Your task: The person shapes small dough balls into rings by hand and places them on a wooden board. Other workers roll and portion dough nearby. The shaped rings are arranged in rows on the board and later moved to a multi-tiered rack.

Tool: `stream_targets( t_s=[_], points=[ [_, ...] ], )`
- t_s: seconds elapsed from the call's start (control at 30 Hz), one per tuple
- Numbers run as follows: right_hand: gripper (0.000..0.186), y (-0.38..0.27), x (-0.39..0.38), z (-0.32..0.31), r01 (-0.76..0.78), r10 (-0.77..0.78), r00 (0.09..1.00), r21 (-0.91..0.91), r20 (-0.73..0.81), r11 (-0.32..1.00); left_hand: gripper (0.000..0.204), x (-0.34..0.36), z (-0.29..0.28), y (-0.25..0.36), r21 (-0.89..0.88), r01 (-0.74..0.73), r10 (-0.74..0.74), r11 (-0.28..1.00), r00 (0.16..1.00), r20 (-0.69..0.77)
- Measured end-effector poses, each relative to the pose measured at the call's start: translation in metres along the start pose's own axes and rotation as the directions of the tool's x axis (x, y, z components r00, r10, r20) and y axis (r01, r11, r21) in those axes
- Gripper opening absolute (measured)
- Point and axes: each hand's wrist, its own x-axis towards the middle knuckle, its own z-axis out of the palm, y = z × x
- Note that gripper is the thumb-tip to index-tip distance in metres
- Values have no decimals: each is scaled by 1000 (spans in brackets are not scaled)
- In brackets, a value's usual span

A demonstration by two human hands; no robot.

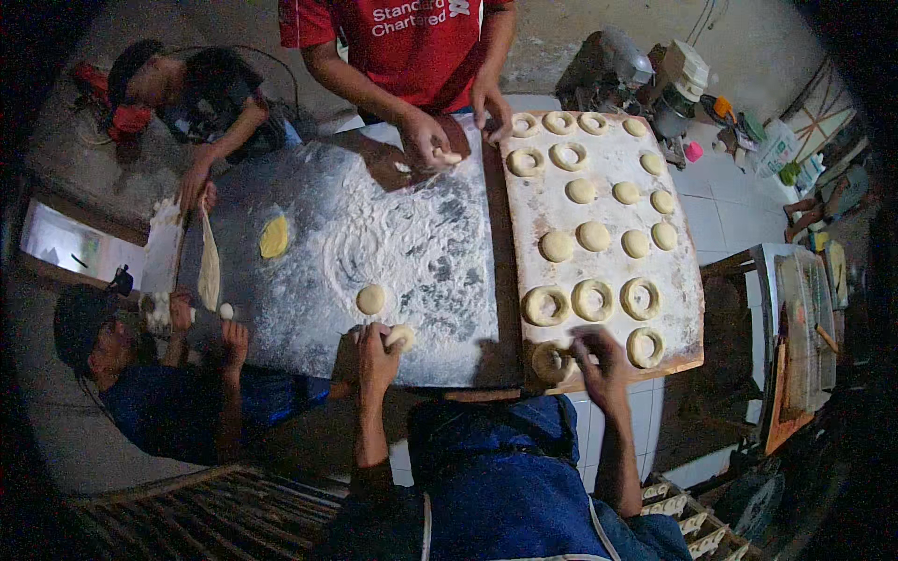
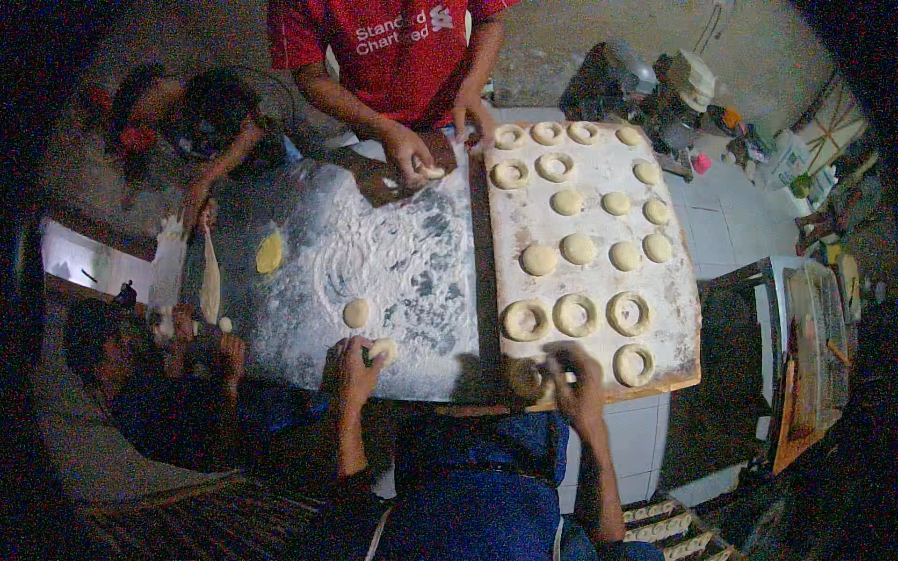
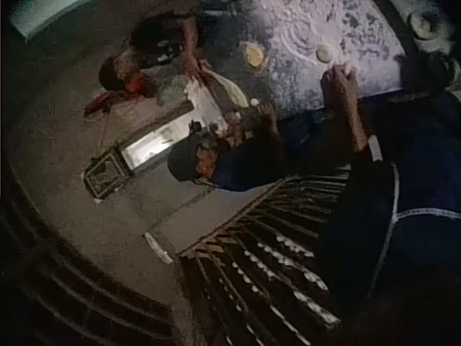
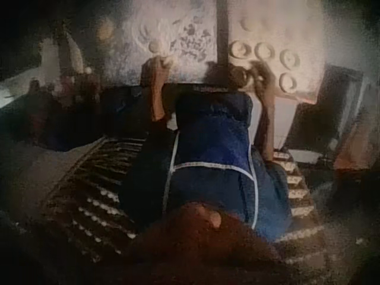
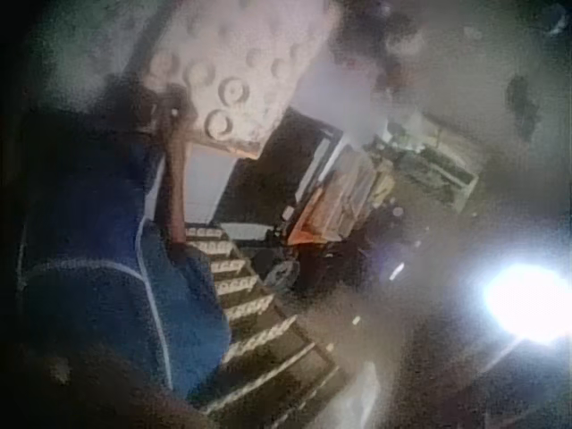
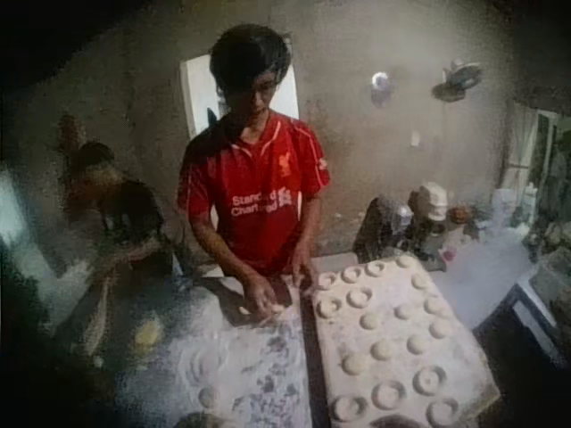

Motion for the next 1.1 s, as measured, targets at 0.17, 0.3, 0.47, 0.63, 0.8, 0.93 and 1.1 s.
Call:
stream_targets(
  t_s=[0.17, 0.3, 0.47, 0.63, 0.8, 0.93, 1.1],
  points=[
    [33, -32, 27, 111, -33, 17, 946, 44, 324, 998, 32, 6, 6, 11, -676, 174, -78, 716, 982, 170],
    [50, -20, 45, 177, -124, 22, 921, 241, 388, 962, 36, 0, 9, 20, -863, 331, -129, 382, 944, 305],
    [44, -25, 48, 198, -152, 46, 938, 287, 344, 946, 30, -5, 18, 6, -874, 235, -151, 425, 971, 188],
    [55, -44, 41, 217, -106, 52, 985, 342, 163, 934, 36, 8, 6, -6, -777, 230, -34, 586, 965, 261],
    [71, -64, 34, 215, -120, 2, 955, 382, 295, 916, 40, 4, 25, -10, -956, 261, -14, 134, 965, 261],
    [63, -71, 42, 198, -191, -65, 852, 425, 519, 885, 53, 6, 13, -1, -861, 482, 61, -161, 876, 479],
    [51, -18, 55, 226, -325, 138, 923, 537, 358, 778, 52, 22, 14, -17, -949, 313, 395, 29, 869, 298]
  ],
)
